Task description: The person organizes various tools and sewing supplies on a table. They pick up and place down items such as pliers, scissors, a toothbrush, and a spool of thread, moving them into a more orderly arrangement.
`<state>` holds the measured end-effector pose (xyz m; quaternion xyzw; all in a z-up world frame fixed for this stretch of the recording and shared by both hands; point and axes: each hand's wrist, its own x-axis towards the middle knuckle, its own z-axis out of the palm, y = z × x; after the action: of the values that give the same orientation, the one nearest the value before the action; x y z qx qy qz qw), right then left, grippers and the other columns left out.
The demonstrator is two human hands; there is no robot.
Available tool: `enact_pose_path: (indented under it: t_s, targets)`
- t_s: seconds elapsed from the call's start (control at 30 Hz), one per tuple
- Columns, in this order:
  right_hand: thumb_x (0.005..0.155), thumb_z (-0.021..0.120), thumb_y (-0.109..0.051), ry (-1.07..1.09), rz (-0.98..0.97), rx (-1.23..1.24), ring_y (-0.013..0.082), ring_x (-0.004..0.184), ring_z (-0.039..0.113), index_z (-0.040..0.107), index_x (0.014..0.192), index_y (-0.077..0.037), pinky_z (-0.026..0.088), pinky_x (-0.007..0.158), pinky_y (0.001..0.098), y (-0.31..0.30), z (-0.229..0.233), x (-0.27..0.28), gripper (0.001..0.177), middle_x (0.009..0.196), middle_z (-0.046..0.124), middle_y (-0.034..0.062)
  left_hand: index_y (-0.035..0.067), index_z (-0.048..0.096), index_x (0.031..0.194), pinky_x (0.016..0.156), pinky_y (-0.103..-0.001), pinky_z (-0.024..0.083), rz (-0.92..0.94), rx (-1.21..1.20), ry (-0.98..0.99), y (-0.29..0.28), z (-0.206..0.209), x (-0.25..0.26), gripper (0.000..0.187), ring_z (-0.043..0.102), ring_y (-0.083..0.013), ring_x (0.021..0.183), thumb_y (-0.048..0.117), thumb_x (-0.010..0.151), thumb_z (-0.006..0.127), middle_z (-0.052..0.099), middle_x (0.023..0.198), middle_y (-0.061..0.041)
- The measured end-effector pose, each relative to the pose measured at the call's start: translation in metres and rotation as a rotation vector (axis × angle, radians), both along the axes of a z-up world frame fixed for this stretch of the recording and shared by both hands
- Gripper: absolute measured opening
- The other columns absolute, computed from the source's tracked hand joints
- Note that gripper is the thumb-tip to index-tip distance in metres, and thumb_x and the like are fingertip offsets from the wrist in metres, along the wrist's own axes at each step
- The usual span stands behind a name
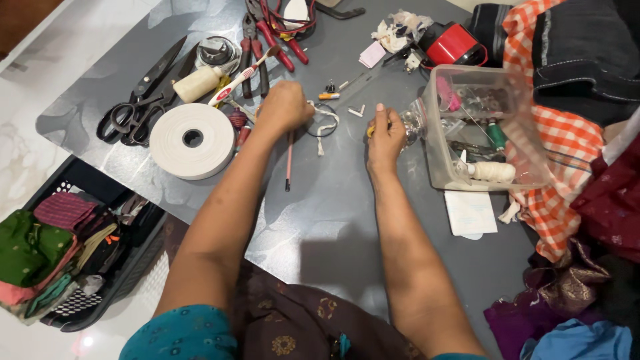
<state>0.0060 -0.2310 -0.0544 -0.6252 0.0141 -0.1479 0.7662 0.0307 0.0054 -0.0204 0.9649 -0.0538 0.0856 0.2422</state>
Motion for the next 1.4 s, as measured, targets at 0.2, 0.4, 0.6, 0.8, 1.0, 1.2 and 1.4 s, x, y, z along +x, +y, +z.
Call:
enact_pose_path:
  t_s: [0.2,0.4,0.6,0.8,1.0,1.2,1.4]
  targets:
    - [0.105,0.064,-0.026,-0.033,0.004,0.043,0.0040,0.050,0.041,0.052,0.075,-0.011,0.031,0.044,0.0237,0.000,-0.004,0.002,0.035,0.064,0.050,-0.0033,-0.003,0.074,0.091,0.084,-0.044,0.056,-0.042,-0.316,0.121,0.001,0.037,-0.005,0.028,0.074,-0.0390,0.087,0.019,0.076,0.066,0.073,0.086,-0.026]
    - [0.105,0.065,-0.025,-0.021,-0.015,0.062,0.0038,0.052,0.040,0.053,0.074,-0.011,0.031,0.045,0.0240,0.000,-0.005,0.003,0.036,0.064,0.050,-0.0035,0.002,0.077,0.100,0.092,-0.050,0.052,0.125,-0.130,0.052,-0.006,0.019,0.016,0.026,0.068,-0.0465,0.099,0.016,0.087,0.061,0.070,0.099,-0.031]
    - [0.105,0.065,-0.025,-0.061,-0.060,-0.013,0.0043,0.056,0.044,0.055,0.075,-0.009,0.036,0.048,0.0242,0.002,-0.004,0.003,0.035,0.066,0.052,-0.0028,-0.001,0.076,0.102,0.058,-0.036,0.040,0.010,-0.891,-0.016,-0.021,0.006,0.028,0.036,0.052,-0.0232,0.068,0.032,0.103,0.062,0.059,0.078,-0.010]
    - [0.106,0.066,-0.019,-0.450,-0.027,-0.158,0.0086,0.089,0.056,0.060,0.093,0.000,0.050,0.075,0.0231,0.000,-0.009,0.003,0.025,0.099,0.067,0.0004,0.006,0.068,0.095,0.049,-0.025,0.038,-0.109,-1.780,0.487,-0.166,-0.002,0.040,0.020,0.051,-0.0102,0.062,0.024,0.099,0.061,0.062,0.078,-0.003]
    - [0.106,0.062,-0.027,-0.054,-0.015,-0.203,0.0048,0.056,0.042,0.051,0.072,-0.007,0.034,0.050,0.0251,-0.004,-0.010,0.005,0.040,0.064,0.050,-0.0026,0.007,0.073,0.097,0.078,-0.038,0.057,-0.675,-0.715,-0.058,-0.314,0.027,0.025,0.018,0.076,-0.0230,0.085,0.021,0.091,0.063,0.081,0.089,-0.007]
    - [0.104,0.063,-0.026,-0.083,-0.033,-0.219,0.0042,0.056,0.044,0.052,0.070,-0.008,0.036,0.050,0.0253,-0.002,-0.004,0.002,0.040,0.062,0.052,-0.0024,0.008,0.077,0.089,0.074,-0.039,0.058,-1.028,0.263,0.161,-0.342,0.032,0.021,0.025,0.074,-0.0271,0.082,0.020,0.068,0.084,0.075,0.086,-0.012]
    - [0.103,0.063,-0.025,0.029,-0.031,-0.070,0.0054,0.052,0.041,0.051,0.071,-0.008,0.032,0.046,0.0263,-0.006,-0.033,0.019,0.038,0.061,0.050,-0.0028,0.009,0.079,0.095,0.076,-0.034,0.059,-0.907,-0.526,-0.078,-0.286,0.066,0.008,0.014,0.078,-0.0216,0.081,0.011,0.082,0.073,0.079,0.089,-0.009]
